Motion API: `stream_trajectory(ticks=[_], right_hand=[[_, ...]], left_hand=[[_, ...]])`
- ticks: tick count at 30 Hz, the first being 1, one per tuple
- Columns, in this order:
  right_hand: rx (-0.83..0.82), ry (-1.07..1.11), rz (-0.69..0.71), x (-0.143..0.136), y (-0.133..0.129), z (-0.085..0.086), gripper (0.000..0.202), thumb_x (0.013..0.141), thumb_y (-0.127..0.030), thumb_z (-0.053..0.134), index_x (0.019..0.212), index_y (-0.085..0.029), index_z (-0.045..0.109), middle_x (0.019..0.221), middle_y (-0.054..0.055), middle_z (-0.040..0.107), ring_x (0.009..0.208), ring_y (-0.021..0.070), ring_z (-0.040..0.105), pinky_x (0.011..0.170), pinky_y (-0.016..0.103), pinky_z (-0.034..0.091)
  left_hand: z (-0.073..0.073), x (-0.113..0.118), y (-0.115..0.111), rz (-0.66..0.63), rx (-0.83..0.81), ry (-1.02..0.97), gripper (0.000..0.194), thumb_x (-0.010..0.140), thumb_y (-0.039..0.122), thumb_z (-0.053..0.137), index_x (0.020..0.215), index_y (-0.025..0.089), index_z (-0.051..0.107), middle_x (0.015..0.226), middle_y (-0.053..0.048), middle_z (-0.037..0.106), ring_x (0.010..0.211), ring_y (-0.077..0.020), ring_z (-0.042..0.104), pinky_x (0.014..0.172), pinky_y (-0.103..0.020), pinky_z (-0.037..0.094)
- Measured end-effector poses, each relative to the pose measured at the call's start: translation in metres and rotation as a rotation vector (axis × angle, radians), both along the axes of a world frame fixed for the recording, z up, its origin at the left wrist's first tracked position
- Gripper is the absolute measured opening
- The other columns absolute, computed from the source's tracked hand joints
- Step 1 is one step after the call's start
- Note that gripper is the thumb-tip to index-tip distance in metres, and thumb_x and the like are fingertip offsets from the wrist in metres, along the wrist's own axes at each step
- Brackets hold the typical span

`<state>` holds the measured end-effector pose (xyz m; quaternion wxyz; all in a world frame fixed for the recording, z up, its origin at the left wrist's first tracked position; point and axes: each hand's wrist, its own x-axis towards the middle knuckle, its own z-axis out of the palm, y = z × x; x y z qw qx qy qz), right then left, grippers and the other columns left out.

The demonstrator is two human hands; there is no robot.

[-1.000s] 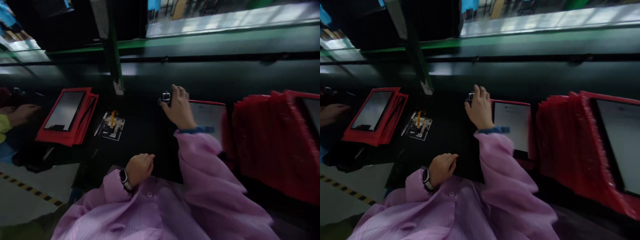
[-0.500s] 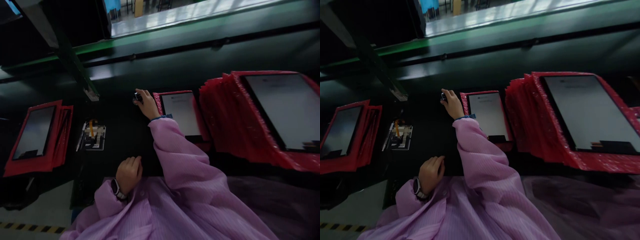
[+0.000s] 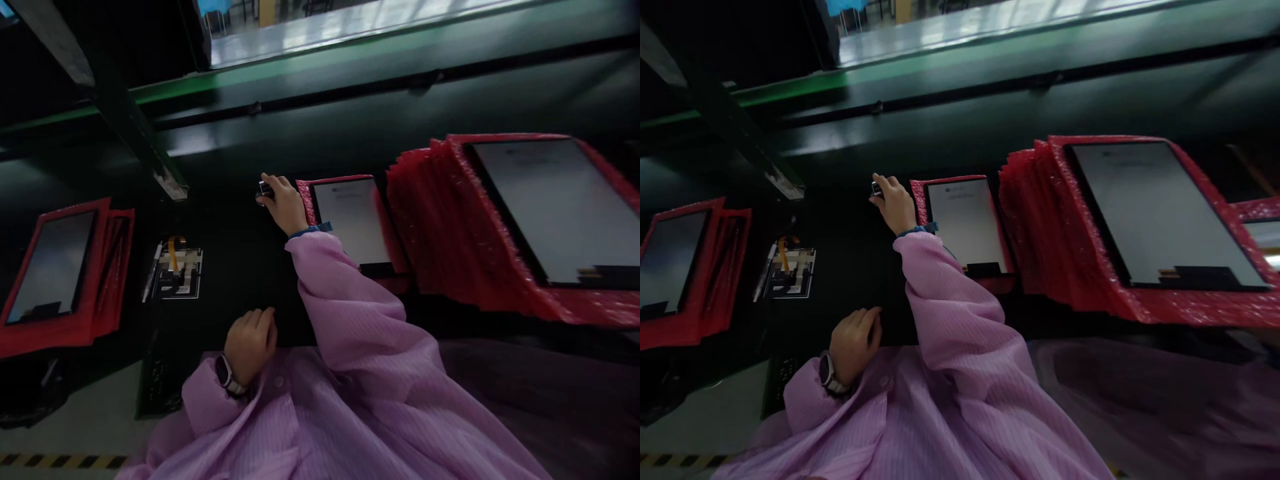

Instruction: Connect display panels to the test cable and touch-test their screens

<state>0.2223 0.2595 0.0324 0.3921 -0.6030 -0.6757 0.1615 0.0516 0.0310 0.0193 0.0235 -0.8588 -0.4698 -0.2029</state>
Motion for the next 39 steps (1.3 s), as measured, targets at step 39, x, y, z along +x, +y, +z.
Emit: stream_trajectory(ticks=[39], right_hand=[[0.161,-0.018,-0.439,0.051,-0.212,-0.017,0.017,0.098,-0.026,0.055,0.087,-0.02,0.067,0.09,0.005,0.068,0.093,0.0188,0.057,0.086,0.036,0.049]], left_hand=[[0.014,0.057,0.042,-0.109,-1.031,-0.794,0.056,0.092,0.054,0.056,0.138,0.022,0.05,0.129,-0.012,0.06,0.112,-0.0229,0.062,0.094,-0.036,0.05]])
